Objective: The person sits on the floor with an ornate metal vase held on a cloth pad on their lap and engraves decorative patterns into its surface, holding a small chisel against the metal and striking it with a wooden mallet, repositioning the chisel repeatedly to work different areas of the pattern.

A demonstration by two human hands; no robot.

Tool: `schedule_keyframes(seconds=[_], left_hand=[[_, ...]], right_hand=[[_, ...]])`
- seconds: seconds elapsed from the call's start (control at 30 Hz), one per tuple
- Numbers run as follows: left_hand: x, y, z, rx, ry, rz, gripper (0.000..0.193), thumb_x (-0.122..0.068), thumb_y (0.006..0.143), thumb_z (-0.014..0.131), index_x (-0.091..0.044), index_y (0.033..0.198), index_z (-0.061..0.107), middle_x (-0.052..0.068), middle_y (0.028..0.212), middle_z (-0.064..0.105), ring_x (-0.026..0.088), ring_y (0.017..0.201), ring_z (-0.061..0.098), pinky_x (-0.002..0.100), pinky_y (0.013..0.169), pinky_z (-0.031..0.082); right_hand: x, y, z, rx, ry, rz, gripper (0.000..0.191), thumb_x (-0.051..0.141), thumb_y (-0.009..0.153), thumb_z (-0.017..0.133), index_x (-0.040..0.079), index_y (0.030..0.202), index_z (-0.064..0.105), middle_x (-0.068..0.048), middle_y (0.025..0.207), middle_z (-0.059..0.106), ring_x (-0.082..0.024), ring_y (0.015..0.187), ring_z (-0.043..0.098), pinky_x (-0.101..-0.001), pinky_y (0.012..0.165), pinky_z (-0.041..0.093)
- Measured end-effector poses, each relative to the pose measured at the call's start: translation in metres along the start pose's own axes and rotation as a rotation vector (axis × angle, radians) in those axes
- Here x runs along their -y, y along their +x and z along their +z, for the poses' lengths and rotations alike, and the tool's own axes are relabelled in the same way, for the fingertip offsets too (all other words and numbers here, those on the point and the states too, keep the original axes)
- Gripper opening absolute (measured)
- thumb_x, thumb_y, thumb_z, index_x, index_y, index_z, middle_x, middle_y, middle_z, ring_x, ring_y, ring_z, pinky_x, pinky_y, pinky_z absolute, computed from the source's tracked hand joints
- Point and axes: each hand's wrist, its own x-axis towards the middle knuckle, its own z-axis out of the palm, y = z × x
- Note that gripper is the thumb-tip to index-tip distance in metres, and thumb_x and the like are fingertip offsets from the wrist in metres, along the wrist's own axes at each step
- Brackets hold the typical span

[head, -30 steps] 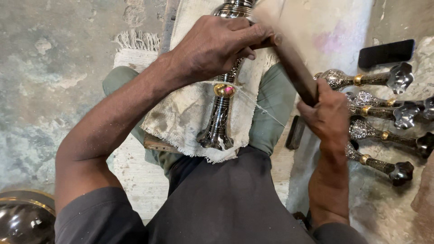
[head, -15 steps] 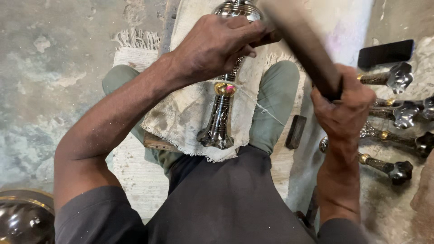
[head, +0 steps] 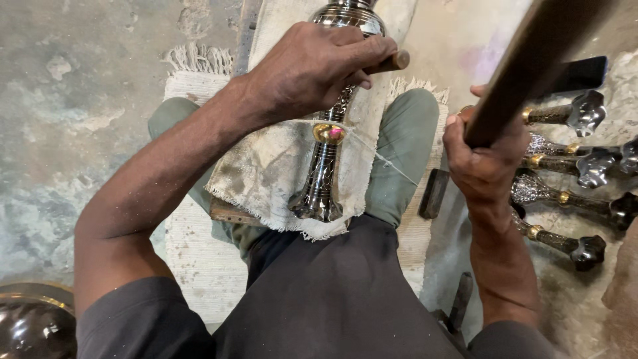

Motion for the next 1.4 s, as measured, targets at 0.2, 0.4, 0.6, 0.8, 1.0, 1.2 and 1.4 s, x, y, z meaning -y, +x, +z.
schedule_keyframes(seconds=[0.2,0.4,0.6,0.8,1.0,1.2,1.4], left_hand=[[0.005,0.0,0.002,-0.038,-0.049,0.054,0.036,-0.009,0.102,0.074,-0.01,0.137,0.062,0.012,0.102,0.075,0.026,0.082,0.075,0.038,0.065,0.062],[0.006,0.001,0.002,-0.017,-0.061,0.048,0.032,-0.009,0.108,0.068,-0.01,0.139,0.06,0.012,0.101,0.075,0.023,0.082,0.077,0.035,0.064,0.063],[0.005,0.001,-0.003,-0.045,-0.055,0.09,0.033,-0.008,0.106,0.07,-0.012,0.137,0.061,0.01,0.109,0.078,0.025,0.087,0.076,0.038,0.07,0.062],[0.007,0.002,0.002,-0.035,-0.056,0.104,0.034,-0.006,0.105,0.07,-0.014,0.137,0.061,0.006,0.106,0.077,0.021,0.085,0.077,0.036,0.067,0.063],[0.007,0.0,0.004,-0.037,0.06,0.11,0.037,-0.008,0.106,0.07,-0.017,0.14,0.061,0.006,0.099,0.076,0.02,0.083,0.076,0.036,0.062,0.061],[0.003,0.002,0.005,-0.056,0.062,0.098,0.043,-0.01,0.107,0.073,-0.018,0.146,0.056,0.005,0.098,0.074,0.02,0.082,0.076,0.035,0.064,0.061],[-0.007,0.002,0.007,-0.061,0.054,0.039,0.041,-0.015,0.105,0.075,-0.015,0.141,0.057,0.006,0.112,0.074,0.021,0.085,0.075,0.035,0.065,0.06]], right_hand=[[0.012,0.004,-0.002,0.002,-0.018,-0.008,0.022,0.008,0.108,0.066,0.003,0.127,0.055,-0.005,0.083,0.06,-0.013,0.063,0.058,-0.0302,0.055,0.047],[0.009,0.007,0.003,-0.017,-0.017,-0.055,0.028,0.001,0.107,0.066,0.002,0.132,0.053,-0.006,0.082,0.06,-0.014,0.063,0.06,-0.0279,0.054,0.05],[0.0,-0.003,0.003,-0.008,-0.011,-0.002,0.029,0.003,0.109,0.067,0.007,0.132,0.05,-0.005,0.09,0.062,-0.013,0.067,0.061,-0.0262,0.057,0.054],[-0.009,-0.014,0.003,-0.008,-0.055,0.012,0.033,0.004,0.109,0.069,0.008,0.135,0.049,-0.006,0.092,0.061,-0.016,0.067,0.062,-0.0284,0.062,0.056],[-0.006,-0.026,0.001,-0.03,-0.122,0.0,0.037,0.007,0.109,0.071,0.006,0.138,0.049,-0.013,0.101,0.069,-0.026,0.081,0.072,-0.037,0.076,0.06],[-0.008,-0.038,0.012,0.004,-0.132,0.063,0.038,0.008,0.105,0.069,0.004,0.138,0.051,-0.017,0.096,0.068,-0.028,0.079,0.074,-0.038,0.072,0.061],[-0.02,-0.041,0.014,0.147,-0.233,0.201,0.038,0.011,0.101,0.072,0.005,0.136,0.057,-0.011,0.081,0.067,-0.025,0.067,0.069,-0.0368,0.062,0.058]])
